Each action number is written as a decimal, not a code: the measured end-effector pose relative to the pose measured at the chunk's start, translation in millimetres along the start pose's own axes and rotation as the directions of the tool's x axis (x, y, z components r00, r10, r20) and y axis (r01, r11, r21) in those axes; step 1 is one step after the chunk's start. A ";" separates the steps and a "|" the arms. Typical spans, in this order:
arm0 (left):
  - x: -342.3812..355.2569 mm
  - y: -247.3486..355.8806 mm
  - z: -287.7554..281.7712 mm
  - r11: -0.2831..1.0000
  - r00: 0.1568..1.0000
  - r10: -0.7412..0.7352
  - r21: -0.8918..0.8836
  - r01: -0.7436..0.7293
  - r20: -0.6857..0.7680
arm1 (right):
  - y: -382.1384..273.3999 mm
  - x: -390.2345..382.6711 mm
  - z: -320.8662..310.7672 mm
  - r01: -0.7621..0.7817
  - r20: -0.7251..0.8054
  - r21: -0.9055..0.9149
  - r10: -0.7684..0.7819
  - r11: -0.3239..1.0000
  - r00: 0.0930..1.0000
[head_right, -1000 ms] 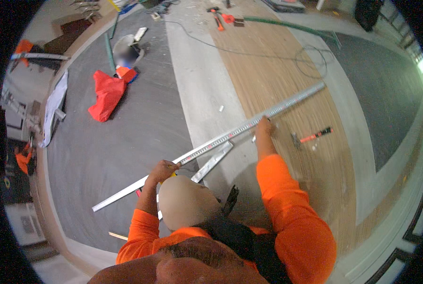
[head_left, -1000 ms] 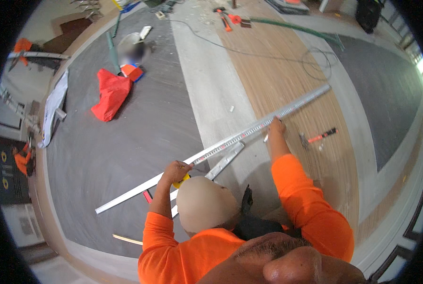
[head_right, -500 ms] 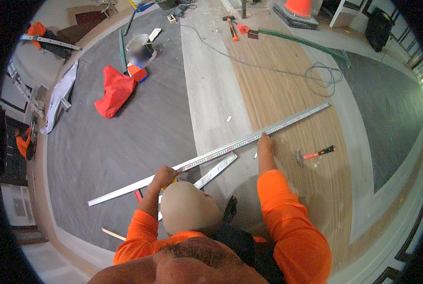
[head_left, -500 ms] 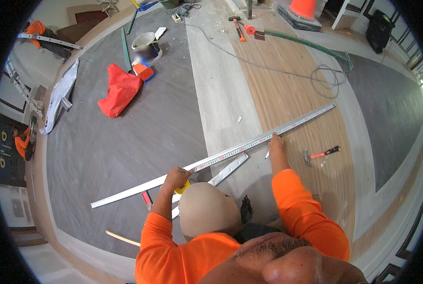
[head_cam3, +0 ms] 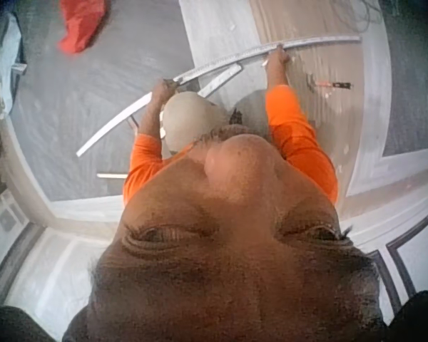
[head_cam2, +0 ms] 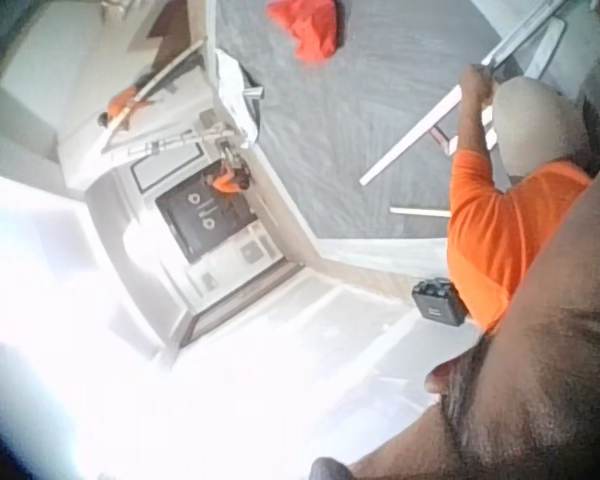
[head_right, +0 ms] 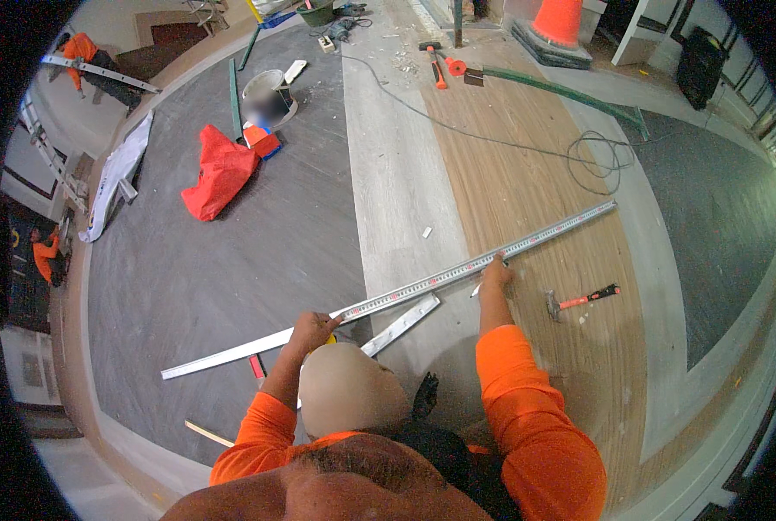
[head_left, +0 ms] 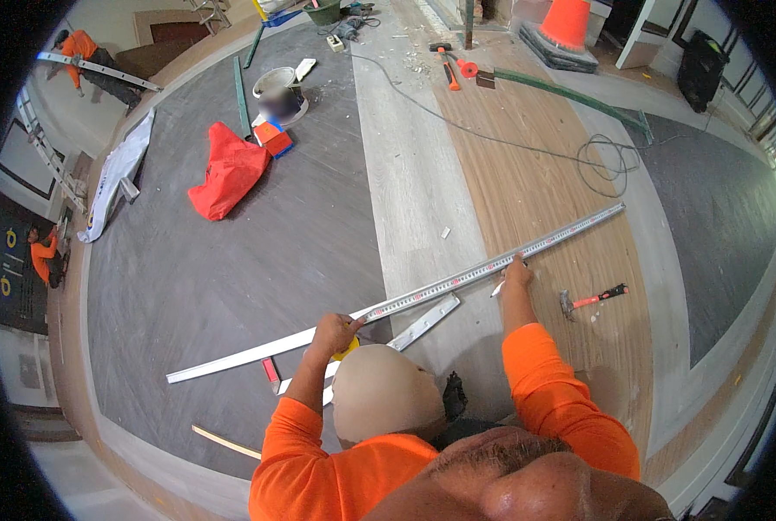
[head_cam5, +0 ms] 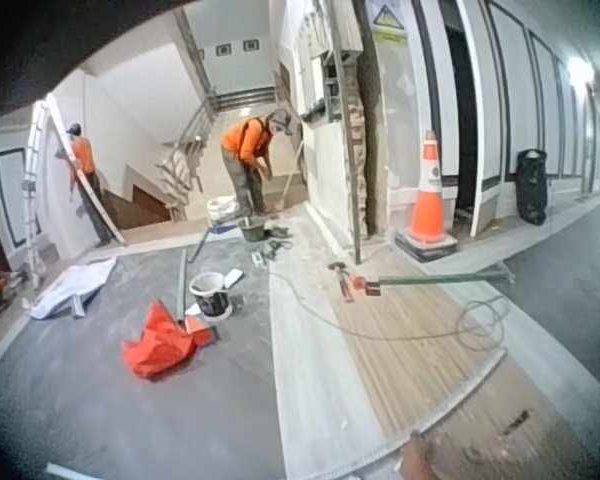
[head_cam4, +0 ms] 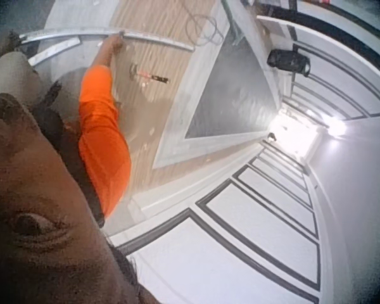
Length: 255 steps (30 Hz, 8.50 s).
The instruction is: The person retrieves nails from a bucket and uses a hammer to drive them into a wall base. They then measure and mark a long metal strip with a tape measure and marker, preparing it for installation.
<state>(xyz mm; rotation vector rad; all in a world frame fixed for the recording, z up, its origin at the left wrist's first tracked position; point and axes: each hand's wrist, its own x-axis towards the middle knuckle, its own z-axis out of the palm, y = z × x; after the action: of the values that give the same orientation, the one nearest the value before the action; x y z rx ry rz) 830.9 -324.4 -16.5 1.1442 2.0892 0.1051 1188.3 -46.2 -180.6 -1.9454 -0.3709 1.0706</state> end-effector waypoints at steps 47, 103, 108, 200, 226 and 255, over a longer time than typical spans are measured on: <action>11.9 8.9 40.3 0.962 0.975 0.209 -0.196 -0.192 0.071 | 23.3 1.1 -4.9 0.254 -0.050 -0.147 -0.264 0.956 0.963; 7.6 -1.9 36.2 0.993 0.997 0.057 -0.110 -0.052 0.044 | 10.0 -39.5 -26.0 0.044 0.243 -0.302 0.033 0.952 0.969; 13.0 -0.2 48.9 0.983 0.992 0.124 -0.137 -0.118 0.030 | 21.4 -2.4 -22.4 0.100 0.189 -0.298 -0.044 0.949 0.981; 47.0 15.9 37.5 0.986 0.989 -0.148 0.078 0.145 0.025 | -62.6 -13.6 -11.9 0.234 0.812 -0.172 0.003 0.957 0.584; 56.7 -9.3 39.4 0.960 0.960 -0.278 -0.031 0.279 0.026 | -66.9 -1.0 -13.1 0.657 0.859 -0.316 -0.088 0.685 0.505; 62.4 -21.0 49.5 0.968 0.969 -0.247 -0.050 0.246 -0.023 | -62.4 -51.6 -3.9 0.734 0.928 -0.335 0.070 0.591 0.367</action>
<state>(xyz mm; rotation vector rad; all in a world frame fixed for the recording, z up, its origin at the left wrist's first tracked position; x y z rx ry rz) 827.5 -302.8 -95.9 0.8513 2.2249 0.0519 1169.7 -42.8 -101.7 -1.4845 -2.0818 1.7193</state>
